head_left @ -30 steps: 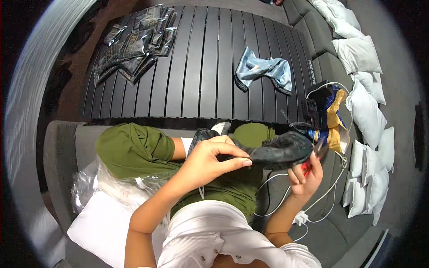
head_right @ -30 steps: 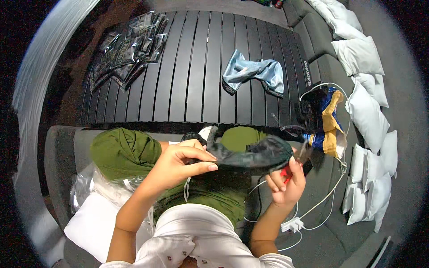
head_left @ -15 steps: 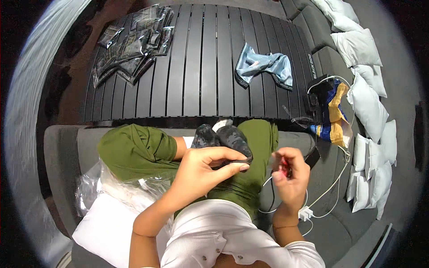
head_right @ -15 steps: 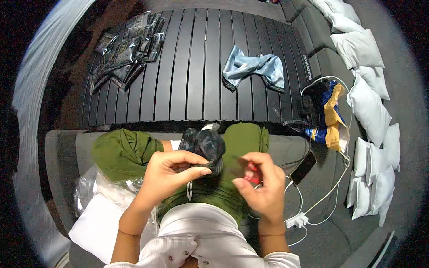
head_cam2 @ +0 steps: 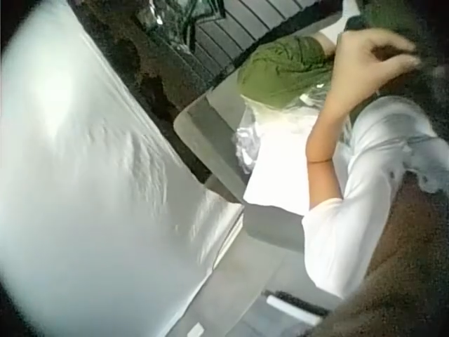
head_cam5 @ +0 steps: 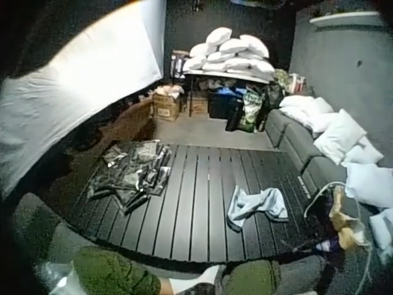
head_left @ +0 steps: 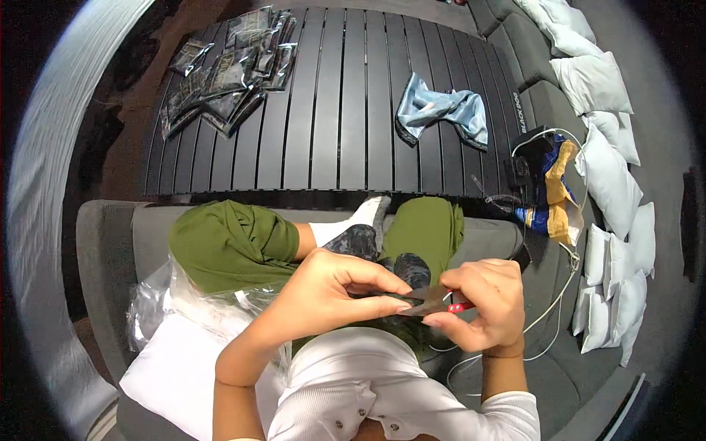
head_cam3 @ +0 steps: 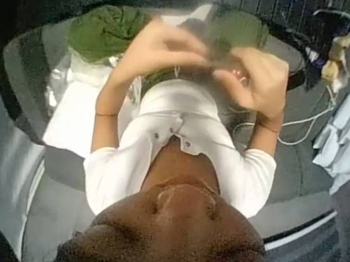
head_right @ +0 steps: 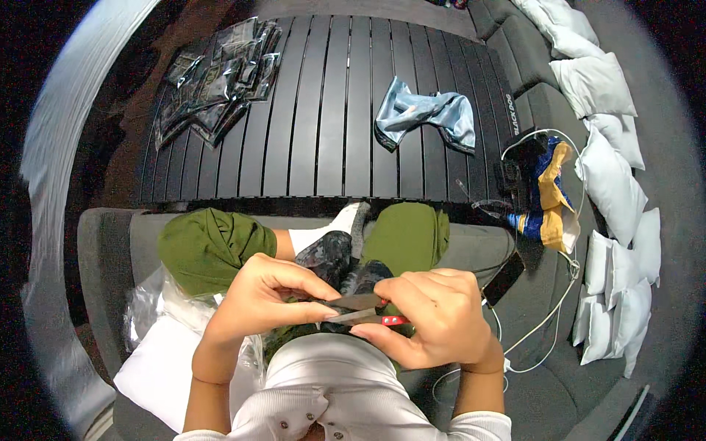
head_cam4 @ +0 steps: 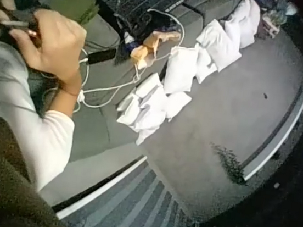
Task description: Trimming loose threads from a camouflage textile pouch with scissors and folding it on a table.
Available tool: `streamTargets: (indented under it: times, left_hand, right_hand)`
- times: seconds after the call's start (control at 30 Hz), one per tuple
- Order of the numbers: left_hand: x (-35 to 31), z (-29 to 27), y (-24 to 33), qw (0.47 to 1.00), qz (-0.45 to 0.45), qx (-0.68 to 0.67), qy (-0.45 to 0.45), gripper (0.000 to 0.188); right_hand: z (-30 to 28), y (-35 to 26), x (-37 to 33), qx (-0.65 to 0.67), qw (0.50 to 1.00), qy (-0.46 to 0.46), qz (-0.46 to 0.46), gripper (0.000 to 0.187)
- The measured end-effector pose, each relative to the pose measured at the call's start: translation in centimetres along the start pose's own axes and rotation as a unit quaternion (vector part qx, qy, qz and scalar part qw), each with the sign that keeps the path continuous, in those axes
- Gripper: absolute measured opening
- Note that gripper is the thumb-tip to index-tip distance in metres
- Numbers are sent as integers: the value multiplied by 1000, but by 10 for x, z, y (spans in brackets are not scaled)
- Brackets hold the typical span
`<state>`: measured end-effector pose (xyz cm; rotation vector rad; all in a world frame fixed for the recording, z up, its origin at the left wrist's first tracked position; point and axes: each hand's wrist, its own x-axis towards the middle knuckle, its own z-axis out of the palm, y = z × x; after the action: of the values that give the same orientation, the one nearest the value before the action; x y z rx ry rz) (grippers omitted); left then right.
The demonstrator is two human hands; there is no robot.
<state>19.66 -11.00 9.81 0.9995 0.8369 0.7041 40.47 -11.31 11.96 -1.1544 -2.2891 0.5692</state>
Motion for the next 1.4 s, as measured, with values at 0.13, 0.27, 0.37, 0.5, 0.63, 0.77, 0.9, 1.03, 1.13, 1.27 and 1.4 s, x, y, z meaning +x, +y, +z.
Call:
streamTargets:
  times: [0.13,0.27,0.37,0.5,0.63,0.77,0.9,1.03,1.13,1.27,1.4]
  left_hand:
    - [1,-3,4,1000,-9,5,-19,17]
    - [1,-4,6,999,-3,26,-25,17]
    - [1,-4,5,999,-5,33,-30,17]
    - [0,-4,4,999,-10,33,-34,17]
    - [2,-4,5,998,-5,45,-44,17]
    - [2,-6,4,998,-2,48,-47,18]
    - [5,-12,1,993,-5,59,-97,16]
    - [10,-17,2,981,-50,-22,-186,15]
    - [15,-21,1,973,-63,-28,-222,15]
    - [18,-24,-1,969,-66,-31,-234,15]
    - [18,-22,-5,978,-38,-59,-195,15]
  right_hand:
    - [0,-1,1,2,1000,-23,-7,35]
    - [-2,-2,3,-5,1000,-25,-12,35]
    - [-1,-1,3,-5,999,-27,-20,34]
    - [-1,1,4,0,999,-23,-29,34]
    - [-3,2,2,-9,999,-30,-36,34]
    - [-4,2,3,-13,998,-46,-41,34]
    - [-3,3,3,1,997,-48,-56,35]
    - [-5,2,4,21,996,-55,-73,36]
    - [-4,6,6,42,992,-71,-90,36]
    - [-6,7,8,48,992,-85,-84,38]
    - [-3,12,6,154,987,-38,-21,34]
